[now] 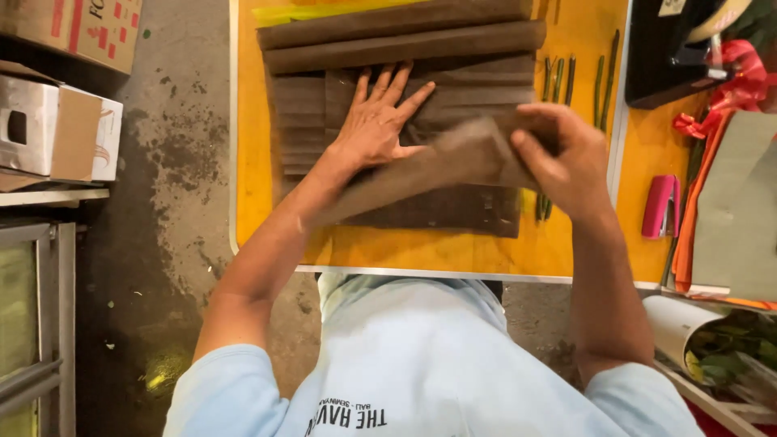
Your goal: The person folds a large sheet of brown paper on a yellow table. They repeatedly fold the paper in half, pressing down on the creases to flatten them, and continue folding it into a smaller, compact rectangle.
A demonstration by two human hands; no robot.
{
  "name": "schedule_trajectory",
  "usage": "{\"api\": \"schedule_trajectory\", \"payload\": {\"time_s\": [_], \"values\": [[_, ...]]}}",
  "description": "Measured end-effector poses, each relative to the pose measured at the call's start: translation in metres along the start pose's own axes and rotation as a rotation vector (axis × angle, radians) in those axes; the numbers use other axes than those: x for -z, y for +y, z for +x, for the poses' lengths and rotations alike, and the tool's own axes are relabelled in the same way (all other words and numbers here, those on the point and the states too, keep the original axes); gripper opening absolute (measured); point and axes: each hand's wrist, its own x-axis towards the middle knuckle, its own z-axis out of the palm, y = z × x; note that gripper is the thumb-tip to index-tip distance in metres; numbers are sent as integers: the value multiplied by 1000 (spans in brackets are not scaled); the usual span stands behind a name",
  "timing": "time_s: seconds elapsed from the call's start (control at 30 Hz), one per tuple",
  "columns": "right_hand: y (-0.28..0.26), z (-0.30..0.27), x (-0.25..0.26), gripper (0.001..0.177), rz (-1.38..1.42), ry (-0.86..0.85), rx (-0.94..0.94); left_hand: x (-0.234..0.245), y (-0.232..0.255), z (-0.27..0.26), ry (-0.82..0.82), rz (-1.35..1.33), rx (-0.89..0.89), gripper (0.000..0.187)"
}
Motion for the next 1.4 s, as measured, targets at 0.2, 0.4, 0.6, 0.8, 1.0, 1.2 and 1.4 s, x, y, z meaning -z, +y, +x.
{"api": "schedule_trajectory", "payload": {"time_s": [0.2,0.4,0.6,0.8,1.0,1.2,1.4], "values": [[18,-10,21,18,-120,-83,112,13,-34,-6,370,-524,-157,51],[27,-73,7,20,460,53,245,100,-25,-129,239,-1421,-416,84],[19,-106,-13,25,597,177,108,45,8,-181,252,-851,-51,26],[40,-109,-1,82,71,-274,134,25,-5,-195,285,-1023,53,27],[57,-110,-19,36,-41,-114,204,81,17,-193,282,-1039,27,21],[76,-114,-29,57,340,-115,119,50,10,-204,254,-1029,312,21],[63,-108,-49,5,195,161,-148,44,32,-164,614,-763,501,29]]}}
